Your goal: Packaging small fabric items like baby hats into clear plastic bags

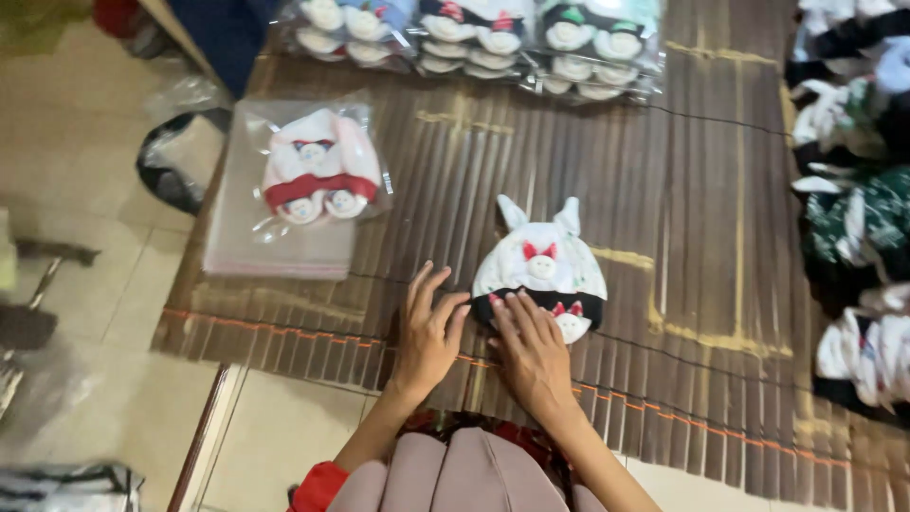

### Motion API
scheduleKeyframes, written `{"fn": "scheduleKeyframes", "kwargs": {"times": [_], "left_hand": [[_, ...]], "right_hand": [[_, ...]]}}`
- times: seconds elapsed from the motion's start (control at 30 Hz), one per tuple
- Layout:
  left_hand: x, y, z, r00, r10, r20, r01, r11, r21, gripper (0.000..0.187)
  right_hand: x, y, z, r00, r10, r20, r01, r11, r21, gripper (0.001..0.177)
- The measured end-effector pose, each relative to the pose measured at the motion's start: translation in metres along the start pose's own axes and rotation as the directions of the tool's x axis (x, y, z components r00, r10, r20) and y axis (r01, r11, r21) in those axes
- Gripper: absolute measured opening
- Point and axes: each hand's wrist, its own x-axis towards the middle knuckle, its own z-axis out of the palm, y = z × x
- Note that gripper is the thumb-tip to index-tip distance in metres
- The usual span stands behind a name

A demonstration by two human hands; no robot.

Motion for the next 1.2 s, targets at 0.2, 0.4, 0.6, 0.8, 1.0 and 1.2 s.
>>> {"fn": "scheduleKeyframes", "kwargs": {"times": [0.2,0.4,0.6,0.8,1.0,1.2], "left_hand": [[-0.015,-0.073,-0.043,0.966,-0.221,-0.138,0.255,0.908,0.331,0.015],[-0.030,-0.138,-0.081,0.984,-0.160,-0.079,0.179,0.892,0.415,0.026],[-0.021,-0.145,-0.085,0.999,-0.037,-0.006,0.036,0.899,0.436,0.023],[-0.012,-0.140,-0.081,0.984,-0.057,-0.170,0.106,0.950,0.295,0.024],[-0.010,-0.157,-0.083,0.953,-0.236,-0.192,0.256,0.963,0.085,0.017],[0.031,-0.191,-0.101,0.999,-0.041,-0.027,0.048,0.952,0.304,0.038]], "right_hand": [[0.017,-0.010,-0.014,0.990,0.063,0.129,-0.072,0.995,0.064,0.047],[0.060,-0.033,0.014,0.989,-0.136,0.060,0.121,0.971,0.205,0.025],[0.113,-0.075,0.085,0.975,-0.220,-0.004,0.206,0.906,0.369,0.018],[0.157,-0.091,0.122,0.950,-0.272,-0.154,0.312,0.864,0.395,0.016],[0.162,-0.077,0.174,0.972,-0.222,-0.078,0.235,0.885,0.402,0.011],[0.170,-0.069,0.194,0.989,-0.068,0.134,0.002,0.898,0.440,0.007]]}}
